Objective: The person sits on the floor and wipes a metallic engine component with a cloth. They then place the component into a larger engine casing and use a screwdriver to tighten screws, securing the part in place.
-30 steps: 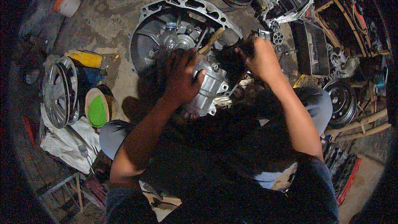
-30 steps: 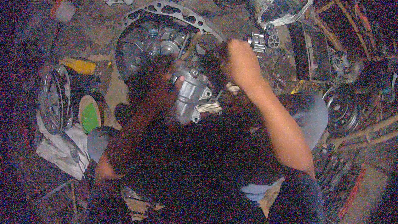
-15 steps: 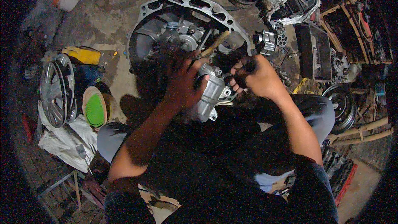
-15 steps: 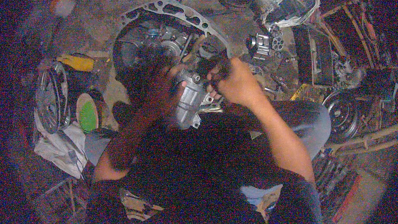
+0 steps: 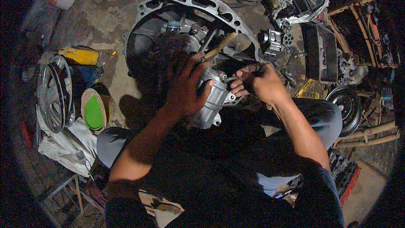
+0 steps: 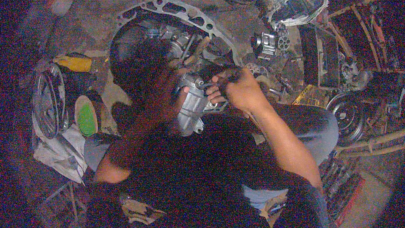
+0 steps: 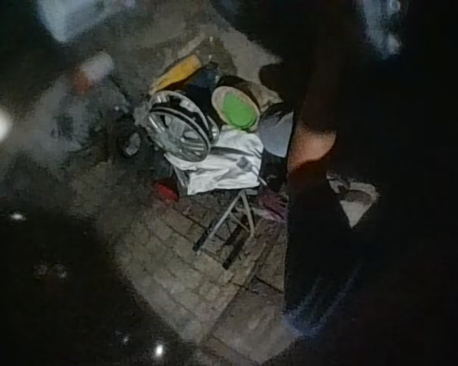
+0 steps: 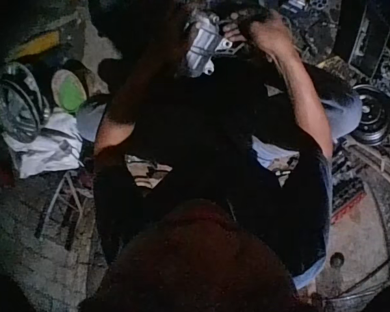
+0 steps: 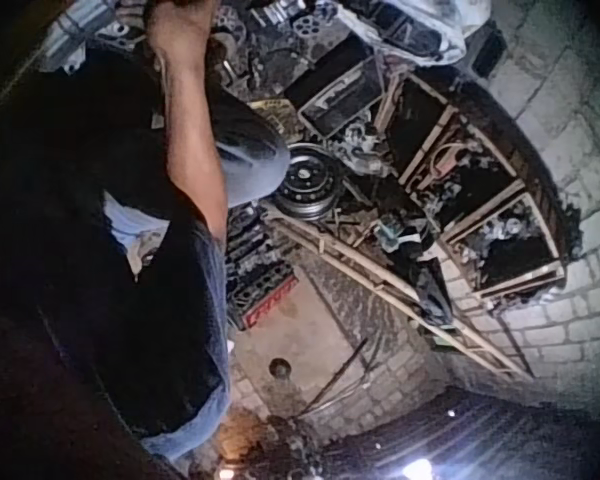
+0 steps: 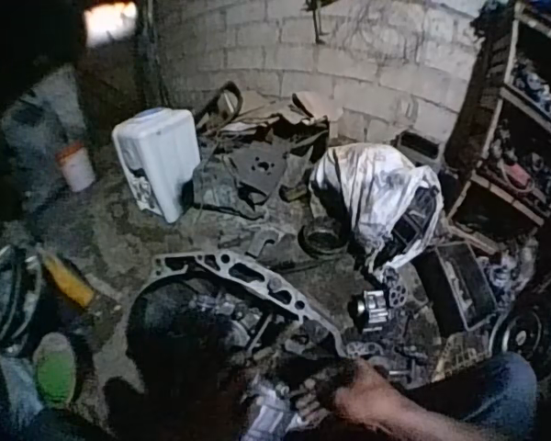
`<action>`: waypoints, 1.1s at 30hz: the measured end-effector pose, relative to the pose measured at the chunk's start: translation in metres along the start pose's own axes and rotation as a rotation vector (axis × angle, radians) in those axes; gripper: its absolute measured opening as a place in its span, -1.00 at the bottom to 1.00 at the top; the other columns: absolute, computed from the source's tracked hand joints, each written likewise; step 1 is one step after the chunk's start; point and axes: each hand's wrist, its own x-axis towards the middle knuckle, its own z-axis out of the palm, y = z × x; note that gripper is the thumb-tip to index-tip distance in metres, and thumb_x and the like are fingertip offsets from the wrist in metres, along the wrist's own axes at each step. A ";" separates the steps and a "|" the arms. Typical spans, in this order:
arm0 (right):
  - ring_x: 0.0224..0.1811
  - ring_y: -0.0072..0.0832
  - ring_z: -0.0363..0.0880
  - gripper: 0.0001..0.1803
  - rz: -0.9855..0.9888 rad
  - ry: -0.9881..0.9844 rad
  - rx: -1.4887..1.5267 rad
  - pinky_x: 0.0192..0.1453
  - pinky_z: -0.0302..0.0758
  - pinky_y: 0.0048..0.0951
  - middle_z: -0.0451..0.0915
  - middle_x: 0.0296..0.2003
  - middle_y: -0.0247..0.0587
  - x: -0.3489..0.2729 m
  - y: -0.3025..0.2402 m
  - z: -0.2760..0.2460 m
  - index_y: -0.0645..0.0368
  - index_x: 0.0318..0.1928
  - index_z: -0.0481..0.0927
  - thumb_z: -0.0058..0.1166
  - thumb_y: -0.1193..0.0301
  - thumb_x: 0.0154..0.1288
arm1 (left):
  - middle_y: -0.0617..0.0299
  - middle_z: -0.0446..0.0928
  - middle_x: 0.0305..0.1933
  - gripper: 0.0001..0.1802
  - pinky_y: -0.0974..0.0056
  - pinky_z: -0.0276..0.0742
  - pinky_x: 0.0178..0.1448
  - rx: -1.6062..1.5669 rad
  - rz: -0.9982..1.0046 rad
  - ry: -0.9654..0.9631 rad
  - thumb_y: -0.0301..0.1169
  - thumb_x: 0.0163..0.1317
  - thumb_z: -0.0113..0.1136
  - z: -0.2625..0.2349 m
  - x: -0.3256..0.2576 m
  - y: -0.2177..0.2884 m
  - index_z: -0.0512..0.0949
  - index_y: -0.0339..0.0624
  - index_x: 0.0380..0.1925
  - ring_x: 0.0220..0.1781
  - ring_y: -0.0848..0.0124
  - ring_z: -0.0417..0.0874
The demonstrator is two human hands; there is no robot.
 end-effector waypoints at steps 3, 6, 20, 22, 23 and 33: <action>-0.35 -0.09 0.74 -0.83 0.079 -0.017 0.128 -0.26 0.77 -0.18 0.67 -0.25 0.28 0.004 0.006 -0.003 0.46 -0.05 0.48 -0.11 0.59 0.46 | -0.03 0.33 0.40 -0.44 -0.23 -0.01 0.51 0.013 0.014 0.022 -0.24 0.25 0.26 0.005 -0.003 -0.004 0.45 -0.12 0.24 0.44 -0.05 0.33; -0.34 -0.16 0.75 -0.77 0.092 -0.022 0.158 -0.22 0.75 -0.25 0.70 -0.26 0.16 0.004 0.010 0.000 0.43 -0.06 0.54 0.05 0.45 0.48 | -0.03 0.34 0.41 -0.44 -0.23 -0.02 0.52 0.045 0.032 0.072 -0.23 0.26 0.26 0.002 -0.004 0.002 0.45 -0.13 0.24 0.45 -0.04 0.33; -0.43 0.05 0.66 -0.88 -0.886 0.171 -0.860 -0.35 0.55 -0.09 0.60 -0.49 0.11 -0.009 0.033 0.007 0.26 -0.27 0.57 0.21 0.47 0.34 | -0.02 0.35 0.40 -0.45 -0.16 0.11 0.50 0.064 -0.019 0.038 -0.23 0.25 0.25 -0.002 -0.003 0.006 0.46 -0.13 0.23 0.43 -0.04 0.35; -0.43 0.06 0.66 -0.85 -0.882 0.176 -0.872 -0.34 0.57 -0.03 0.61 -0.51 0.09 -0.010 0.039 0.007 0.24 -0.26 0.54 0.21 0.43 0.35 | -0.01 0.36 0.39 -0.46 -0.17 0.11 0.49 0.034 0.022 0.076 -0.24 0.25 0.25 -0.003 0.001 0.006 0.46 -0.12 0.22 0.43 -0.04 0.35; -0.43 0.05 0.66 -0.85 -0.863 0.197 -0.863 -0.34 0.57 -0.03 0.60 -0.51 0.09 -0.011 0.040 0.009 0.23 -0.26 0.53 0.22 0.42 0.34 | -0.01 0.36 0.38 -0.47 -0.17 0.10 0.49 0.018 0.035 0.086 -0.24 0.24 0.25 -0.003 0.002 0.005 0.46 -0.11 0.21 0.42 -0.04 0.36; -0.47 0.01 0.62 -0.80 -1.059 0.126 -1.079 -0.39 0.51 -0.14 0.62 -0.46 0.00 -0.004 0.048 0.001 0.25 -0.22 0.58 0.31 0.56 0.14 | 0.03 0.37 0.35 -0.49 -0.22 0.10 0.44 0.062 0.008 0.079 -0.25 0.24 0.26 -0.012 0.003 0.015 0.46 -0.04 0.20 0.40 -0.05 0.36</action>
